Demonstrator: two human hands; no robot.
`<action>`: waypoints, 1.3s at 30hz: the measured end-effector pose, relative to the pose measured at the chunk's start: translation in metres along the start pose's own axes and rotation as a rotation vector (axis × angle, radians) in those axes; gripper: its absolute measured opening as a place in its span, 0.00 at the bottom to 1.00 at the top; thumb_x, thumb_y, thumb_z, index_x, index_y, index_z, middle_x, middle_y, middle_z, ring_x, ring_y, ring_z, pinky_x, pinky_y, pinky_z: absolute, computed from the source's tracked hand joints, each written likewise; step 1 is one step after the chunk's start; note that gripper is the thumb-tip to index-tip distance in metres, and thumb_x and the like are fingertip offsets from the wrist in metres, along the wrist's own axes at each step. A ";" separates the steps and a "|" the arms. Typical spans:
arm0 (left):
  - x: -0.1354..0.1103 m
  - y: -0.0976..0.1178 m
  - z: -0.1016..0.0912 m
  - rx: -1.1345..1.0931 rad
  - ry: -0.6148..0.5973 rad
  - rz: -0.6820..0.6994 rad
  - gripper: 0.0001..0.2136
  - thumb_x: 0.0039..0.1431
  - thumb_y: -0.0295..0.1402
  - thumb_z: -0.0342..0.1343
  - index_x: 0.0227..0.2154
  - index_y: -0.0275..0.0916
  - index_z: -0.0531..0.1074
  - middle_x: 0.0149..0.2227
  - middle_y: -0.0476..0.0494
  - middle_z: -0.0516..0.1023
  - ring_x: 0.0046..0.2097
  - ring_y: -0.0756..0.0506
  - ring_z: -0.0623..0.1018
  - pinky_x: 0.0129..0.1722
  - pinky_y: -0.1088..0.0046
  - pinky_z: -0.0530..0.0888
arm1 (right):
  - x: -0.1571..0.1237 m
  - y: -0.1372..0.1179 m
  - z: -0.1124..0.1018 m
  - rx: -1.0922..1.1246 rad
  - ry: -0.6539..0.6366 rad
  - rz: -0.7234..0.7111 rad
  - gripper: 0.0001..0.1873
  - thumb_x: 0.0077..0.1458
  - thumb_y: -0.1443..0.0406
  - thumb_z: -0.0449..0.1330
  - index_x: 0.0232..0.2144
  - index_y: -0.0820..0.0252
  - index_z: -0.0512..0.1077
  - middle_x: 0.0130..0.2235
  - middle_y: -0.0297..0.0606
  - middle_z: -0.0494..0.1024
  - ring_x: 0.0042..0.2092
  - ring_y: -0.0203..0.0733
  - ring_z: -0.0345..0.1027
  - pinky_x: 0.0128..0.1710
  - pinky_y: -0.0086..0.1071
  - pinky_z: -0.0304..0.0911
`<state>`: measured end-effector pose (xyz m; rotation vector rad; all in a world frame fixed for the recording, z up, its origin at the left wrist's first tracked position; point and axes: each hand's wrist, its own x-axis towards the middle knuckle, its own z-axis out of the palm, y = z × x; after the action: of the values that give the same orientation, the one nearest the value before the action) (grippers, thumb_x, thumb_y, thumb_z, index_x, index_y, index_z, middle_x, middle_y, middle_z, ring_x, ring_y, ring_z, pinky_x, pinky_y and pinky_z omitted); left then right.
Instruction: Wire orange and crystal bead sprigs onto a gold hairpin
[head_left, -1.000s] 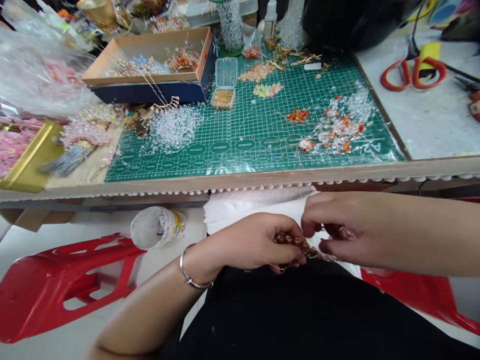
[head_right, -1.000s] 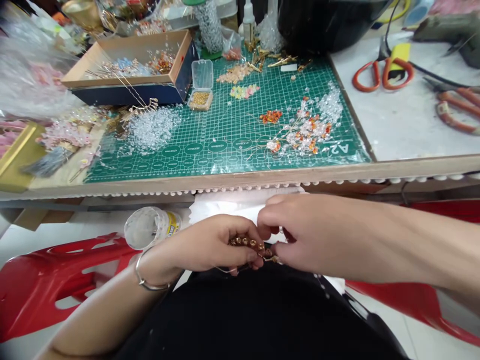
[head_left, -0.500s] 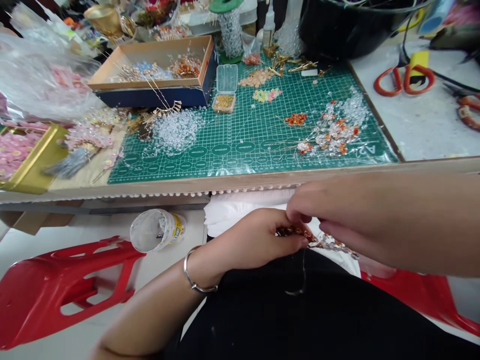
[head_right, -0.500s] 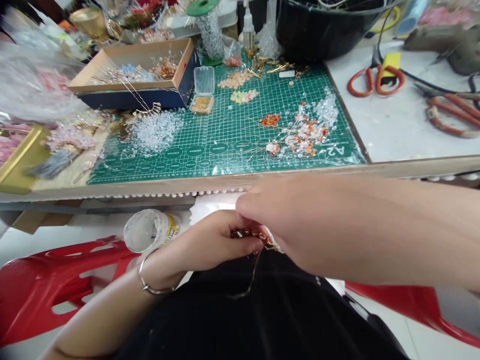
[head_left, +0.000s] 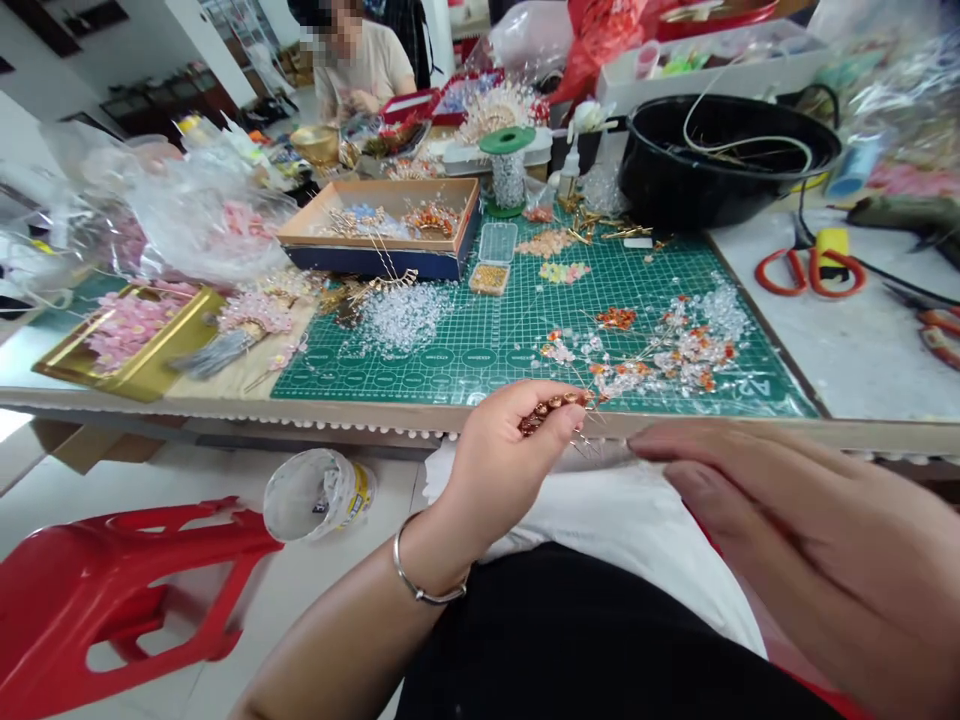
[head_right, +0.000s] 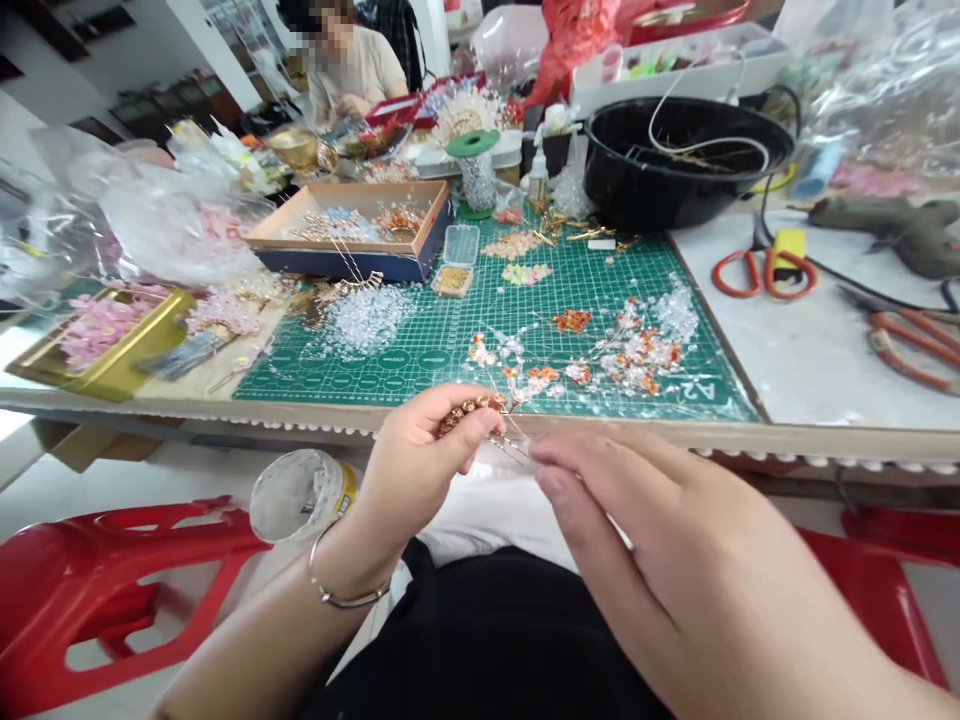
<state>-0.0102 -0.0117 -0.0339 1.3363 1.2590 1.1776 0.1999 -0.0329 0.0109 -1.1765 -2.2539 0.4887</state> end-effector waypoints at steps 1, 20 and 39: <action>0.000 0.001 0.000 0.086 0.036 0.065 0.05 0.63 0.33 0.61 0.39 0.41 0.80 0.34 0.47 0.82 0.30 0.50 0.76 0.31 0.72 0.74 | 0.000 0.002 0.008 -0.053 0.042 -0.026 0.10 0.70 0.60 0.52 0.47 0.49 0.72 0.46 0.40 0.82 0.44 0.52 0.76 0.44 0.47 0.67; -0.011 -0.010 0.008 0.476 0.142 0.456 0.06 0.66 0.25 0.58 0.42 0.39 0.78 0.38 0.45 0.84 0.40 0.48 0.81 0.39 0.72 0.77 | 0.019 0.018 0.046 0.912 -0.098 0.530 0.14 0.62 0.51 0.63 0.38 0.53 0.80 0.36 0.36 0.77 0.33 0.37 0.65 0.32 0.30 0.62; -0.009 -0.005 0.006 0.537 0.277 0.656 0.07 0.63 0.23 0.58 0.40 0.39 0.76 0.37 0.47 0.82 0.40 0.48 0.81 0.43 0.70 0.78 | -0.012 0.022 0.047 1.088 -0.466 0.555 0.20 0.63 0.47 0.61 0.38 0.55 0.81 0.24 0.29 0.60 0.26 0.32 0.51 0.26 0.29 0.50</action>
<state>-0.0049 -0.0207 -0.0404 2.1509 1.4445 1.5731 0.1904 -0.0336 -0.0416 -1.0731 -1.4438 2.0398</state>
